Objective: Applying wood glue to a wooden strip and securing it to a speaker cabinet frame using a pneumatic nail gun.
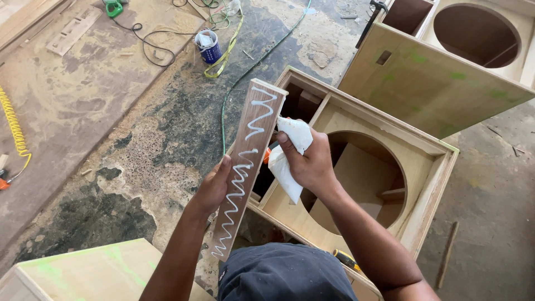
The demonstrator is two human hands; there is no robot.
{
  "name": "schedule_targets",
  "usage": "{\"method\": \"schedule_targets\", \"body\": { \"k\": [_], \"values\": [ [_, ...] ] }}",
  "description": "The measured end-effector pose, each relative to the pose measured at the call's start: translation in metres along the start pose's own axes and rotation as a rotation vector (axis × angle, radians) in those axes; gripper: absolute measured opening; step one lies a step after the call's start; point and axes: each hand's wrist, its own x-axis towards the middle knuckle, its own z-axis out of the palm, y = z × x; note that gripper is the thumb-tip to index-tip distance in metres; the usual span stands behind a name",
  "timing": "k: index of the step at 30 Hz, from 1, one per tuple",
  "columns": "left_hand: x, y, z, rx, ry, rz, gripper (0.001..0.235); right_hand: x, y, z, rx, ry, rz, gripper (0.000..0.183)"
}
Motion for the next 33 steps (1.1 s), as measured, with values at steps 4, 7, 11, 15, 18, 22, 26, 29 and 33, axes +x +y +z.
{"method": "schedule_targets", "body": {
  "k": [4,7,11,15,18,22,26,29,33],
  "values": [
    [0.008,0.000,0.003,0.036,0.055,-0.021,0.070,-0.013,0.015,0.003,0.014,-0.029,-0.012,0.028],
    [0.009,0.017,0.018,0.040,0.089,-0.022,0.074,-0.020,0.014,0.004,0.006,-0.064,-0.051,0.024],
    [0.000,0.073,0.060,0.035,0.215,-0.006,0.069,-0.027,0.024,0.005,0.014,-0.075,-0.061,0.021],
    [0.002,0.094,0.075,-0.019,0.293,0.006,0.067,-0.032,0.014,0.006,-0.026,-0.117,-0.069,0.021],
    [0.009,0.087,0.072,-0.098,0.329,-0.020,0.067,-0.039,0.009,0.007,-0.091,-0.159,-0.084,0.019],
    [0.023,0.080,0.069,-0.162,0.379,-0.015,0.067,-0.053,0.019,0.009,-0.134,-0.188,-0.079,0.020],
    [0.027,0.078,0.061,-0.189,0.407,-0.011,0.067,-0.061,0.020,0.009,-0.156,-0.227,-0.063,0.026],
    [0.024,0.092,0.063,-0.197,0.443,-0.004,0.068,-0.067,0.016,0.008,-0.160,-0.285,-0.044,0.025],
    [0.035,0.094,0.054,-0.331,0.429,0.121,0.070,-0.076,0.014,0.009,-0.192,-0.360,-0.041,0.028]
  ]
}}
